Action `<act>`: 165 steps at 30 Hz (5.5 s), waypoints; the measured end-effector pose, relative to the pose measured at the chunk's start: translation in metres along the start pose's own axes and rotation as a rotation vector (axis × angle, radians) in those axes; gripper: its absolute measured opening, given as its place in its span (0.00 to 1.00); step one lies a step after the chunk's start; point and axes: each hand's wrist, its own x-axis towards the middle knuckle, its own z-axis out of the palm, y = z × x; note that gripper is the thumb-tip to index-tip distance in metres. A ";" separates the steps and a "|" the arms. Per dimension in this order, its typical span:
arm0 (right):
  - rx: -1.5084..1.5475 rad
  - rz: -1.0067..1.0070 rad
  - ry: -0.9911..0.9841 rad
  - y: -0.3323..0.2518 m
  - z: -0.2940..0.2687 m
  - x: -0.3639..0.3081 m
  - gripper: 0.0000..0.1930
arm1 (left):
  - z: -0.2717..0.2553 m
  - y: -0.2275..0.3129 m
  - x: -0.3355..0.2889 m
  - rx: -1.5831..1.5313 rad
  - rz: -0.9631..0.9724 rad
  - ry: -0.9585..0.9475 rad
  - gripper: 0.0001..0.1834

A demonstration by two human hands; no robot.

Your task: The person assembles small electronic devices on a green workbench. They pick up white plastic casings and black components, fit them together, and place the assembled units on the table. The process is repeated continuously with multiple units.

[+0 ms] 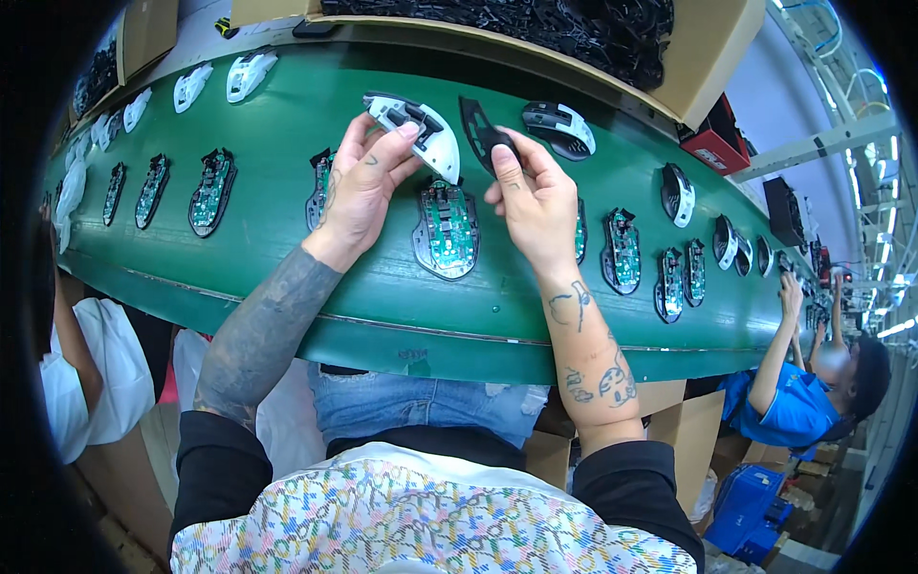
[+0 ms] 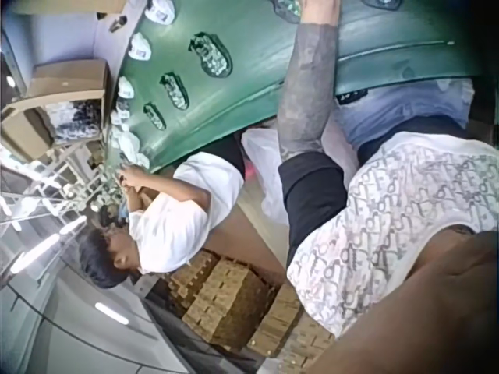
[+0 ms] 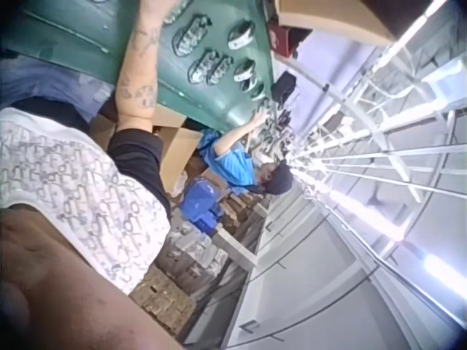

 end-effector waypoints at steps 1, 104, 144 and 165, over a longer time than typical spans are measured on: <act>0.050 -0.017 -0.013 0.001 0.001 0.000 0.16 | 0.001 -0.001 0.000 0.004 0.007 0.014 0.26; 0.035 0.001 -0.017 -0.015 0.028 -0.010 0.10 | 0.012 0.010 -0.014 0.435 0.193 -0.141 0.26; -1.633 -0.007 0.313 -0.040 -0.119 0.221 0.13 | -0.024 0.028 0.000 0.053 -0.198 -0.336 0.25; 0.501 0.255 -0.419 -0.017 0.005 -0.005 0.06 | -0.016 0.040 -0.010 0.212 -0.186 -0.259 0.30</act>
